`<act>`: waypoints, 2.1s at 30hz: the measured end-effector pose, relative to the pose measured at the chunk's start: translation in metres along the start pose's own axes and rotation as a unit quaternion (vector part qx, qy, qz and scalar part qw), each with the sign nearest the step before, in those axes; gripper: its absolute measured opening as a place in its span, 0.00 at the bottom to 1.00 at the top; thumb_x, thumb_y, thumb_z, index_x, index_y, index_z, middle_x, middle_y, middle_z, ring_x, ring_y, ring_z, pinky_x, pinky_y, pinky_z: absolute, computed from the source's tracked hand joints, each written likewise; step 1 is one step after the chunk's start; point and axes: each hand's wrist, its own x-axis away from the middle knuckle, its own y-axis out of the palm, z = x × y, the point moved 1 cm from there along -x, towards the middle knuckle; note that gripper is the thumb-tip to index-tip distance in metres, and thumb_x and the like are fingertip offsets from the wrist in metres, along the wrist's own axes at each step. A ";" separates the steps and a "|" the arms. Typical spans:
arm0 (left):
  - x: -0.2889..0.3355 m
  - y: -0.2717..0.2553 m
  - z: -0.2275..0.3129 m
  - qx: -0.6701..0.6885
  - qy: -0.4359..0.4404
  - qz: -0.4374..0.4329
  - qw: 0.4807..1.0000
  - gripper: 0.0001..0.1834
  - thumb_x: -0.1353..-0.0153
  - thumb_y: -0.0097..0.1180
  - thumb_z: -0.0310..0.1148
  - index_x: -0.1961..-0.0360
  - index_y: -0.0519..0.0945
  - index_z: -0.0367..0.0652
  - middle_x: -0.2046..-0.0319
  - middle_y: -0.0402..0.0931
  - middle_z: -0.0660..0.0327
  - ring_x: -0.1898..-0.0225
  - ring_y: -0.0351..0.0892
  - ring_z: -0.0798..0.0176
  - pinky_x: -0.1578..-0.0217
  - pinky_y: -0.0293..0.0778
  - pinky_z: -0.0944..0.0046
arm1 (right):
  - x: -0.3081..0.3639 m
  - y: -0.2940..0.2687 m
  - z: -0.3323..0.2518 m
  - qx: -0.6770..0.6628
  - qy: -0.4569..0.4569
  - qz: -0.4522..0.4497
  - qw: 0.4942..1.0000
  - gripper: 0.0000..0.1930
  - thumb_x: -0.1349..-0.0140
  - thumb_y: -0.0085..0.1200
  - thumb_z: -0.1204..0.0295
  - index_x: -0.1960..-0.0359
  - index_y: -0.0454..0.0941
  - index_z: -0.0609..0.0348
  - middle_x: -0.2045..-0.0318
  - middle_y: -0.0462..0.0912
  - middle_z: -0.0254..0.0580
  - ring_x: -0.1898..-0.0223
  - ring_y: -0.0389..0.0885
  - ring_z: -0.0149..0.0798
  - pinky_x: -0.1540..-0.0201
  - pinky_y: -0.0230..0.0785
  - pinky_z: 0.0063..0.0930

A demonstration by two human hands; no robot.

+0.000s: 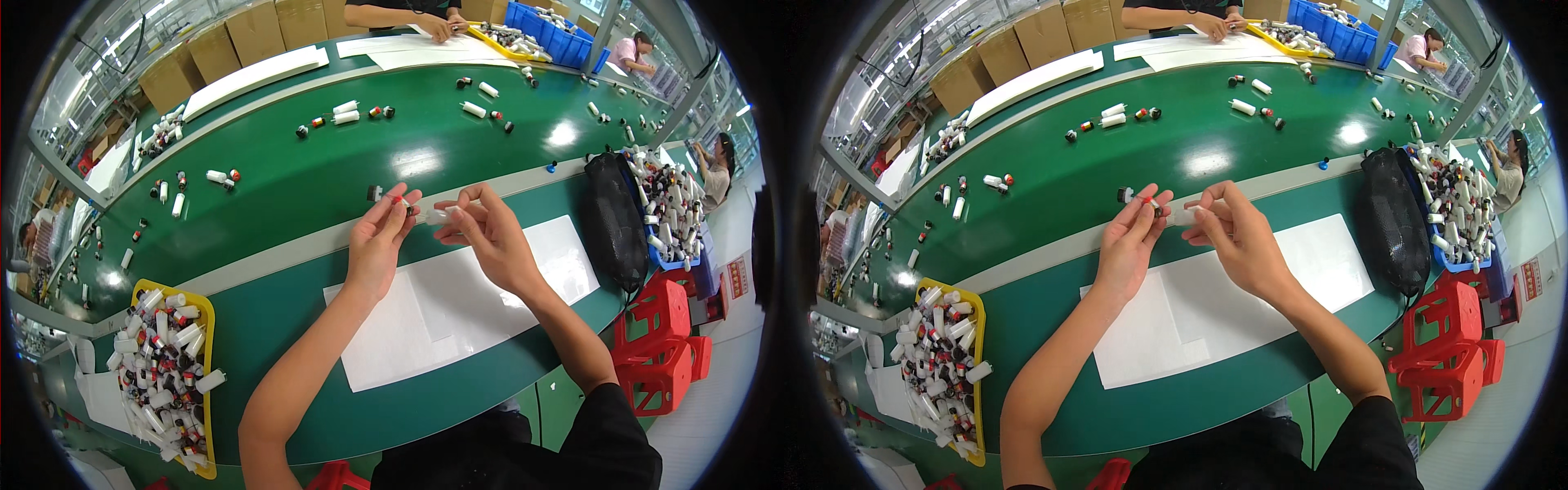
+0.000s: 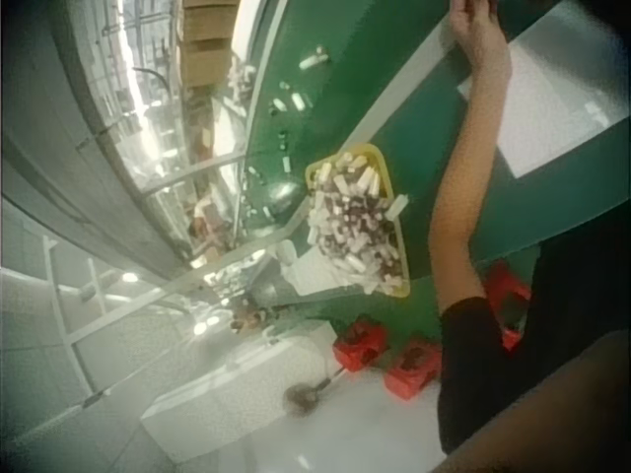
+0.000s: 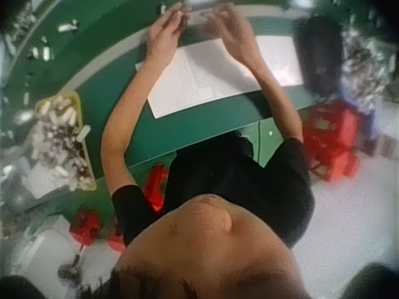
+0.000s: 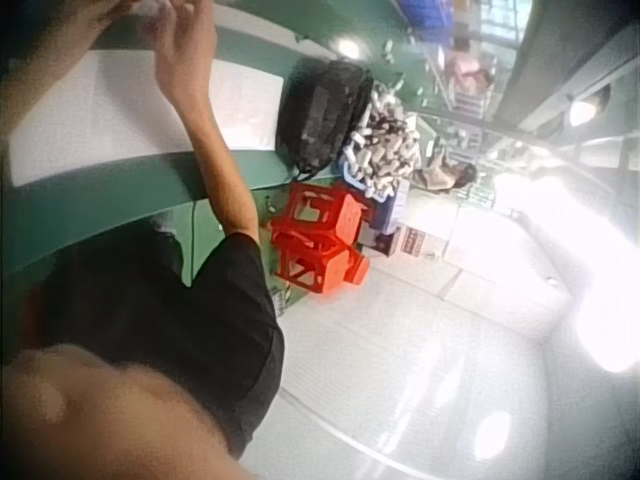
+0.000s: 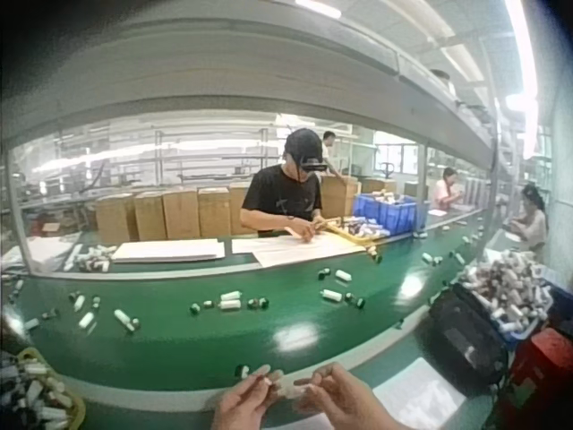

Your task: The person assembles small cylindrical electronic components by hand on an assembly line workbench, fitting internal components into plastic cylinders and then capping them with metal caps.

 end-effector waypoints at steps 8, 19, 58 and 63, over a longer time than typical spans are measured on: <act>0.004 -0.006 0.006 -0.049 0.006 -0.018 0.999 0.23 0.28 0.56 0.31 0.36 0.72 0.33 0.41 0.77 0.53 0.43 0.77 0.65 0.37 0.73 0.64 | -0.002 0.011 0.004 0.064 -0.022 0.013 0.998 0.06 0.24 0.45 0.73 0.53 0.65 0.62 0.52 0.83 0.52 0.57 0.87 0.38 0.50 0.80 0.30; 0.000 -0.032 0.008 -0.081 0.030 -0.076 0.993 0.21 0.26 0.53 0.36 0.41 0.77 0.31 0.44 0.79 0.51 0.47 0.81 0.62 0.40 0.76 0.60 | -0.010 0.023 -0.015 0.176 0.039 0.013 0.984 0.06 0.31 0.57 0.75 0.59 0.76 0.65 0.59 0.86 0.44 0.64 0.86 0.38 0.59 0.79 0.30; 0.007 -0.057 0.027 -0.172 0.024 -0.233 0.957 0.25 0.26 0.52 0.33 0.33 0.68 0.29 0.33 0.68 0.45 0.33 0.71 0.52 0.35 0.68 0.58 | -0.036 0.036 0.036 0.105 -0.027 -0.100 0.989 0.26 0.41 0.69 0.55 0.52 0.82 0.67 0.66 0.87 0.42 0.63 0.85 0.35 0.57 0.75 0.29; 0.014 -0.051 0.034 -0.264 0.137 -0.193 0.935 0.23 0.24 0.48 0.34 0.35 0.70 0.30 0.27 0.58 0.46 0.31 0.68 0.50 0.37 0.68 0.60 | -0.035 0.059 0.052 0.001 -0.032 -0.150 0.988 0.22 0.31 0.60 0.60 0.44 0.81 0.66 0.65 0.88 0.37 0.66 0.84 0.32 0.58 0.75 0.27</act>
